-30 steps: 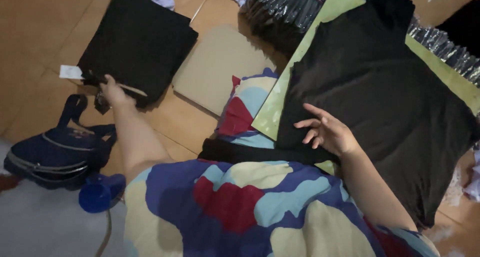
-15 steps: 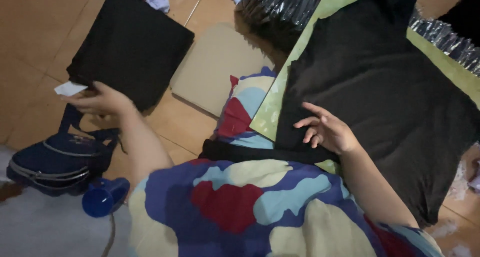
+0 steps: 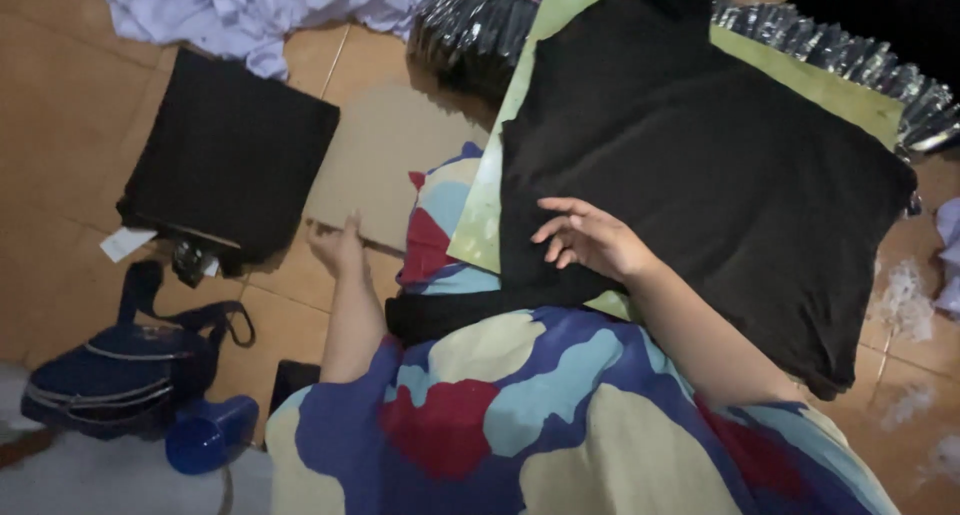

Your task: The person folds a black t-shirt on a table using a cardboard template to ensure consistent dimensions. They place the template on the shirt, fold the sides and bottom over it, and then remove the template to complete the fold. This process is repeated for multiple shirts.

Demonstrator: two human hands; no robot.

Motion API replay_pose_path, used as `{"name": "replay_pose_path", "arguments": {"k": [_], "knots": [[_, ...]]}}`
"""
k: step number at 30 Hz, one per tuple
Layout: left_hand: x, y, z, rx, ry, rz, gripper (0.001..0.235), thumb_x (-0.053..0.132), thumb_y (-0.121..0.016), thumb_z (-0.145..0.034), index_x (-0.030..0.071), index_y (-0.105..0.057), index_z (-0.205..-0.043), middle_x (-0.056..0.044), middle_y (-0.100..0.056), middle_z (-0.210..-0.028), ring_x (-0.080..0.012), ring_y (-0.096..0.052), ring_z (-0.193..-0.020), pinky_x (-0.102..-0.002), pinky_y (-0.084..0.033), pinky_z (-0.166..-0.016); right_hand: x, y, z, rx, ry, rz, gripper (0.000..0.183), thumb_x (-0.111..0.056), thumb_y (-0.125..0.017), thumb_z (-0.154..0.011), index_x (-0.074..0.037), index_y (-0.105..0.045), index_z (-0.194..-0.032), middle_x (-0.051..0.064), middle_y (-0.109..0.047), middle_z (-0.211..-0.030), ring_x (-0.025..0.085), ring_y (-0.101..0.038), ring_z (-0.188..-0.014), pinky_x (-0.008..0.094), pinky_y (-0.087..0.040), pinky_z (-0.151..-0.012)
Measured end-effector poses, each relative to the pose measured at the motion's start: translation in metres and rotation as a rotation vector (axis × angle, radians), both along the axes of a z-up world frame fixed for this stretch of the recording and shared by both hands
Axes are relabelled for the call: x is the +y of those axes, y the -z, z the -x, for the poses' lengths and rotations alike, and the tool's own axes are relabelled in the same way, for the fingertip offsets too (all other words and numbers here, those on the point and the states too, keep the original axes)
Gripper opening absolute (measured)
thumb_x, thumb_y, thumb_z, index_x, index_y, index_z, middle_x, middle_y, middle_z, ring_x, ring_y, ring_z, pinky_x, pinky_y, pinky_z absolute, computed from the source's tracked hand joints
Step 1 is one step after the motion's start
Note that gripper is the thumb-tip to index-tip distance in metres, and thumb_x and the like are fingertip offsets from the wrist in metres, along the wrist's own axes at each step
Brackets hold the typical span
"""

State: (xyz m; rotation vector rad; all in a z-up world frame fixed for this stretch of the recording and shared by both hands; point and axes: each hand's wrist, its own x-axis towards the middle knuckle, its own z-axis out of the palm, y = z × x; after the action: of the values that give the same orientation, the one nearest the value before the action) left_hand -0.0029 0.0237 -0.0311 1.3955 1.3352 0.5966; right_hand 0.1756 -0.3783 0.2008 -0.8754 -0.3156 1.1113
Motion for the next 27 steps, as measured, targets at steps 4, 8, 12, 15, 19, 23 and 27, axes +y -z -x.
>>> {"name": "replay_pose_path", "arguments": {"k": [4, 8, 12, 15, 19, 23, 27], "knots": [[-0.013, -0.032, 0.014, -0.028, -0.156, 0.138, 0.052, 0.024, -0.081, -0.094, 0.005, -0.055, -0.134, -0.019, -0.064, -0.12, -0.0346, -0.071, -0.111, -0.04, -0.064, -0.087, 0.002, -0.001, 0.003, -0.021, -0.002, 0.012, 0.054, -0.026, -0.053, -0.103, 0.0, -0.044, -0.15, 0.028, -0.069, -0.114, 0.032, -0.077, -0.09, 0.037, -0.068, -0.071], [-0.036, -0.069, 0.031, 0.041, -0.158, 0.09, 0.03, 0.024, -0.078, -0.094, 0.005, -0.065, -0.113, -0.015, -0.068, -0.104, -0.0323, -0.076, -0.091, -0.037, -0.069, -0.07, 0.005, -0.001, 0.004, -0.037, -0.012, 0.006, 0.051, -0.024, -0.053, -0.103, -0.001, -0.046, -0.148, 0.027, -0.069, -0.114, 0.031, -0.077, -0.092, 0.037, -0.068, -0.073], [-0.023, -0.056, 0.039, 0.075, -0.09, -0.015, 0.026, 0.026, -0.076, -0.095, 0.004, -0.068, -0.107, -0.014, -0.066, -0.095, -0.0239, -0.074, -0.069, -0.033, -0.062, -0.05, 0.006, -0.001, 0.005, -0.053, -0.028, 0.009, 0.051, -0.025, -0.053, -0.103, -0.001, -0.047, -0.148, 0.025, -0.069, -0.114, 0.03, -0.077, -0.092, 0.037, -0.068, -0.073], [-0.022, -0.094, 0.032, -0.016, -0.019, -0.577, 0.019, 0.01, -0.078, -0.096, 0.0, -0.064, -0.089, -0.017, -0.063, -0.08, -0.0328, -0.066, -0.077, -0.041, -0.052, -0.071, 0.004, -0.004, 0.007, -0.064, -0.031, 0.008, 0.051, -0.024, -0.054, -0.103, 0.0, -0.048, -0.147, 0.025, -0.069, -0.114, 0.029, -0.076, -0.092, 0.035, -0.067, -0.074], [-0.021, -0.17, 0.012, -0.071, 0.126, -1.046, 0.022, 0.011, -0.078, -0.102, 0.005, -0.065, -0.086, -0.013, -0.063, -0.075, -0.037, -0.065, -0.072, -0.036, -0.052, -0.071, 0.002, -0.007, 0.012, -0.139, -0.043, 0.068, 0.048, -0.022, -0.055, -0.102, 0.0, -0.051, -0.145, 0.023, -0.07, -0.114, 0.026, -0.076, -0.093, 0.034, -0.066, -0.077], [-0.015, -0.215, -0.003, -0.205, 0.064, -1.108, 0.027, 0.008, -0.08, -0.099, 0.003, -0.064, -0.079, -0.014, -0.06, -0.068, -0.0394, -0.061, -0.065, -0.033, -0.05, -0.065, 0.003, -0.006, 0.012, -0.176, -0.034, 0.098, 0.048, -0.023, -0.058, -0.101, -0.001, -0.052, -0.143, 0.022, -0.071, -0.115, 0.025, -0.075, -0.093, 0.033, -0.066, -0.078], [-0.05, -0.255, -0.001, -0.32, 0.038, -1.031, 0.031, 0.007, -0.082, -0.098, 0.007, -0.065, -0.072, -0.006, -0.065, -0.06, -0.023, -0.064, -0.054, -0.026, -0.05, -0.059, 0.002, -0.019, 0.017, -0.192, 0.021, 0.138, 0.049, -0.02, -0.058, -0.101, -0.001, -0.051, -0.146, 0.023, -0.069, -0.123, 0.027, -0.074, -0.102, 0.036, -0.064, -0.086]]}}
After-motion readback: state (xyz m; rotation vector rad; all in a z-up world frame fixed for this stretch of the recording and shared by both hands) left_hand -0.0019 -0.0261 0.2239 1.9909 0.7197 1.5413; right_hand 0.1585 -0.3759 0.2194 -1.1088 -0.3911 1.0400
